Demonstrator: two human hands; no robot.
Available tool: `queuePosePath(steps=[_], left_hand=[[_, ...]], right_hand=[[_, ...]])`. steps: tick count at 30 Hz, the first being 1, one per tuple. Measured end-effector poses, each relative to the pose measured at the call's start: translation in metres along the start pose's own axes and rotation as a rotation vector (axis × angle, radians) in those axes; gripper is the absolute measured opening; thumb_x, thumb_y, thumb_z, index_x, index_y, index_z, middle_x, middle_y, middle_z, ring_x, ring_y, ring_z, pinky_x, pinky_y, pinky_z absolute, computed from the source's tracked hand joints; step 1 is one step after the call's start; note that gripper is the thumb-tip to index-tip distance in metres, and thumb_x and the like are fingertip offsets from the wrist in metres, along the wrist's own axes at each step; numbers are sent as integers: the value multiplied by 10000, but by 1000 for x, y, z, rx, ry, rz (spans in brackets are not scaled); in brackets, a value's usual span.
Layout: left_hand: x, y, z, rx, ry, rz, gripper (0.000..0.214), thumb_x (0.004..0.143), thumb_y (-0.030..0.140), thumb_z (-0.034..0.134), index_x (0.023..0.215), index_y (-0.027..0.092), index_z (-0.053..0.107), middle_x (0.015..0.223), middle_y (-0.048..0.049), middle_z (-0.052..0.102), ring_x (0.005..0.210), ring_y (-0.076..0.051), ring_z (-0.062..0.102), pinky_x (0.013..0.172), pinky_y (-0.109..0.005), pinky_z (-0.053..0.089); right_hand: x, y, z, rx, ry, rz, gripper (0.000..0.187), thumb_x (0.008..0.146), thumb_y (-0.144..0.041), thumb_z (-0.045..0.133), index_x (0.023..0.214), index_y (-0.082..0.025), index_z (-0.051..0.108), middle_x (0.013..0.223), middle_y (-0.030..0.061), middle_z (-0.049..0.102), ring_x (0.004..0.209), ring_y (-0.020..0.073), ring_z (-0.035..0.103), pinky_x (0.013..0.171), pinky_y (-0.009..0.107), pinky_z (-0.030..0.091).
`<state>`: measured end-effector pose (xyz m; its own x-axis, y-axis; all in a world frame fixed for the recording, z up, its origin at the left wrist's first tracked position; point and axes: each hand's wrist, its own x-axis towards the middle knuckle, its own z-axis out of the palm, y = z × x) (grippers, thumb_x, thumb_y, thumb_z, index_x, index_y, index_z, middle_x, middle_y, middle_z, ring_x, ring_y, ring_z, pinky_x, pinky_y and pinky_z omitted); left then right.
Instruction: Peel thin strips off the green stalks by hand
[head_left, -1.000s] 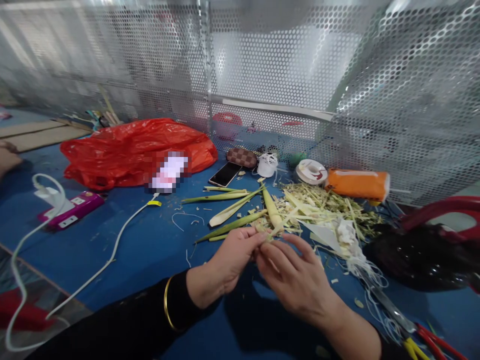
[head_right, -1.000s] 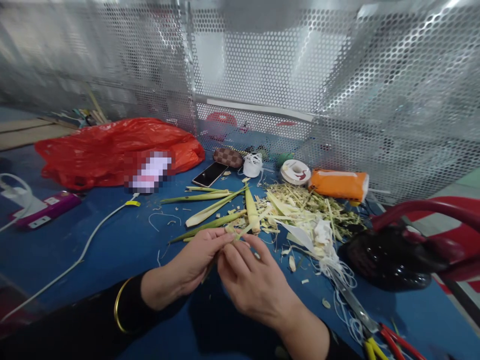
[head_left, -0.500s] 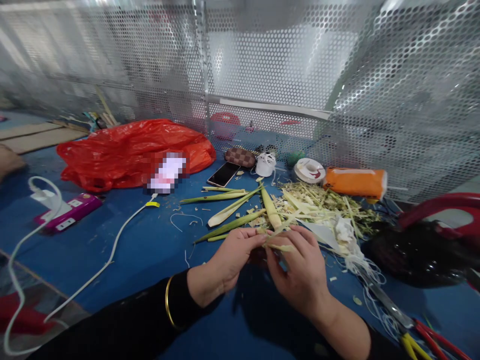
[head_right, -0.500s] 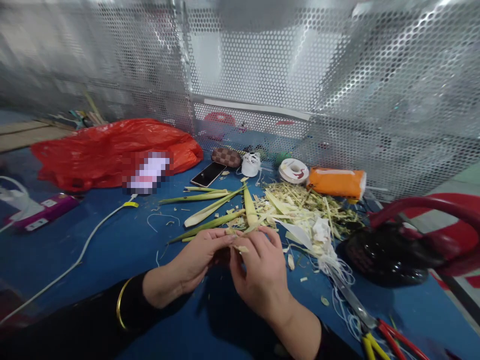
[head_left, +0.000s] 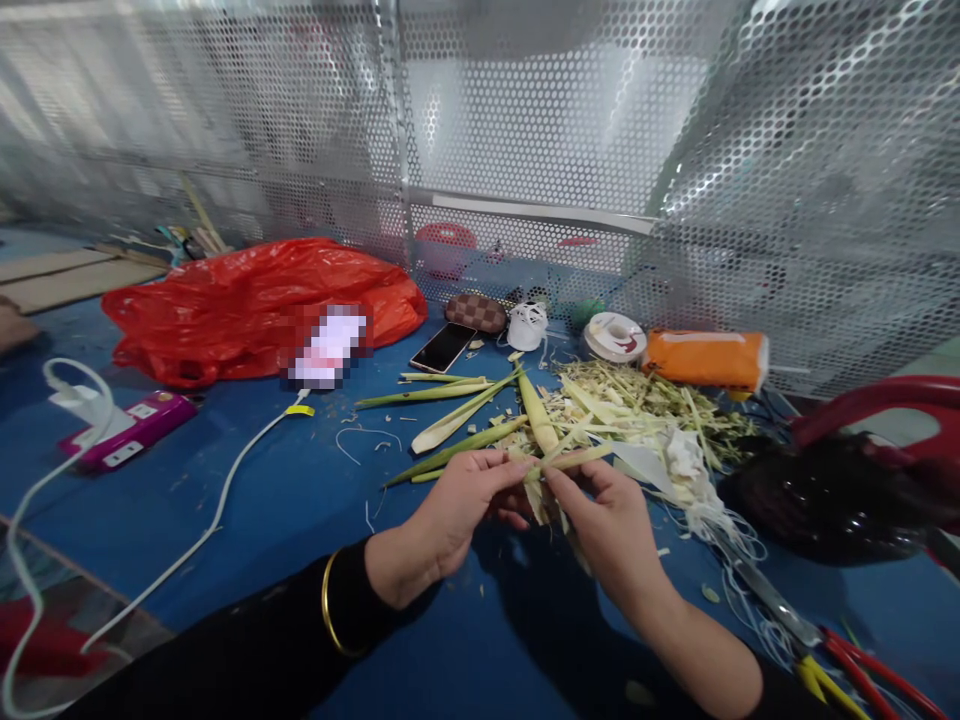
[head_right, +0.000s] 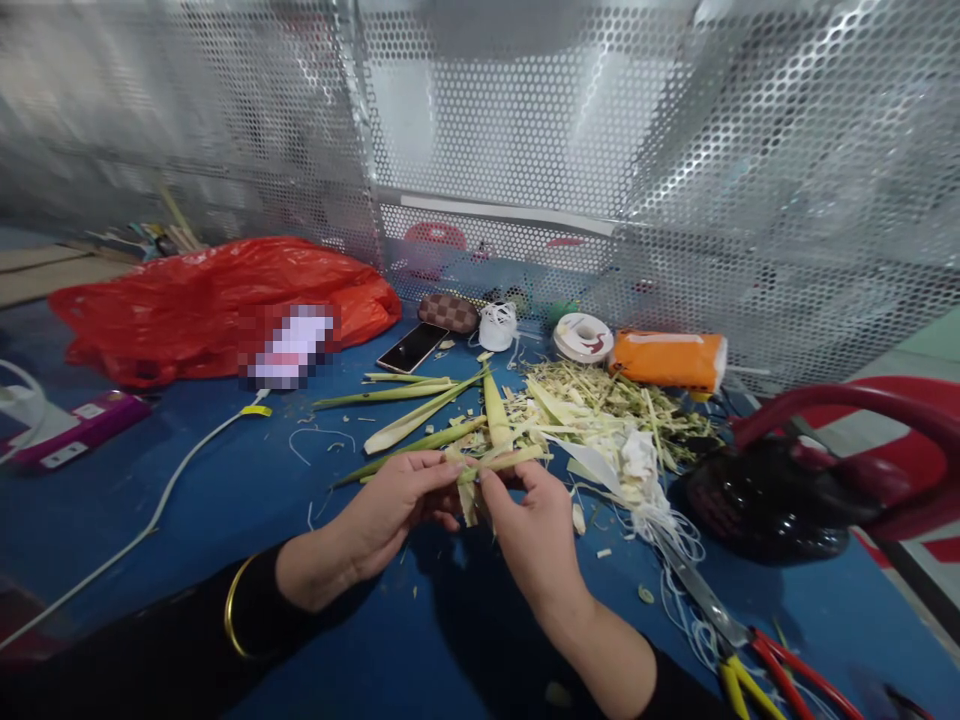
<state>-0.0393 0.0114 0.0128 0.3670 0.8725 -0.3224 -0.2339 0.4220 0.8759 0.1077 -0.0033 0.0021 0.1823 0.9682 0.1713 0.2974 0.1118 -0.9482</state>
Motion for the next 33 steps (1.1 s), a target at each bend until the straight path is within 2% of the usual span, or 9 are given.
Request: queuePosePath(steps=[6, 9, 12, 15, 18, 20, 26, 30, 33], left_hand=[[2, -1, -1, 43, 34, 36, 203, 685, 302, 751, 735, 111, 705, 634, -35, 648, 540, -100, 562, 505, -206, 437], [4, 2, -3, 5, 90, 32, 161, 701, 265, 737, 747, 117, 694, 645, -34, 665, 527, -89, 555, 494, -194, 422], [6, 7, -7, -59, 172, 13, 115, 728, 222, 709, 763, 117, 677, 708, -51, 700, 527, -77, 564, 492, -180, 414], [8, 10, -9, -114, 208, -18, 93, 743, 196, 691, 785, 116, 668, 673, -43, 689, 525, -81, 581, 492, -176, 408], [8, 10, -9, -145, 175, -44, 96, 721, 195, 707, 769, 122, 665, 615, -17, 656, 527, -89, 590, 483, -177, 392], [8, 9, -8, -138, 150, -60, 89, 705, 190, 715, 716, 129, 651, 576, -1, 629, 518, -86, 576, 476, -177, 376], [6, 5, -6, -2, 96, -30, 146, 678, 250, 739, 691, 128, 658, 574, 4, 615, 488, -75, 530, 452, -181, 343], [4, 5, -7, 117, 21, 26, 159, 693, 268, 722, 663, 120, 674, 590, -21, 629, 482, -83, 520, 456, -194, 380], [2, 5, -6, 192, -58, 39, 115, 723, 228, 675, 686, 119, 686, 672, -58, 687, 483, -77, 531, 476, -194, 407]], right_hand=[[3, 4, 1, 89, -99, 177, 328, 722, -474, 659, 684, -149, 680, 592, 44, 672, 522, 173, 585, 491, 268, 454], [8, 7, -5, -54, -195, 108, 452, 821, -524, 556, 532, -177, 573, 473, 2, 563, 433, 127, 492, 426, 239, 364], [13, 6, -15, -383, -154, -189, 440, 914, -438, 467, 565, -189, 570, 513, 4, 576, 474, 137, 527, 462, 246, 379], [19, 3, -25, -665, -71, -658, 210, 923, -254, 472, 885, -181, 665, 757, 54, 696, 633, 175, 630, 572, 279, 456], [24, 1, -30, -801, -144, -1090, 257, 905, -116, 467, 1073, -174, 653, 904, 88, 709, 796, 201, 657, 750, 340, 477], [24, 0, -32, -799, -202, -1204, 281, 895, -87, 473, 1096, -177, 648, 912, 84, 706, 843, 207, 650, 815, 372, 461], [19, -2, -29, -622, -256, -1147, 240, 896, -111, 455, 1005, -201, 649, 907, 62, 704, 857, 193, 642, 876, 410, 424], [19, -3, -25, -476, -187, -945, 141, 876, -115, 556, 890, -227, 643, 870, 26, 696, 856, 177, 645, 893, 397, 425], [19, -1, -23, -417, -182, -730, 105, 884, -166, 569, 813, -224, 621, 822, 17, 682, 809, 177, 640, 786, 348, 468]])
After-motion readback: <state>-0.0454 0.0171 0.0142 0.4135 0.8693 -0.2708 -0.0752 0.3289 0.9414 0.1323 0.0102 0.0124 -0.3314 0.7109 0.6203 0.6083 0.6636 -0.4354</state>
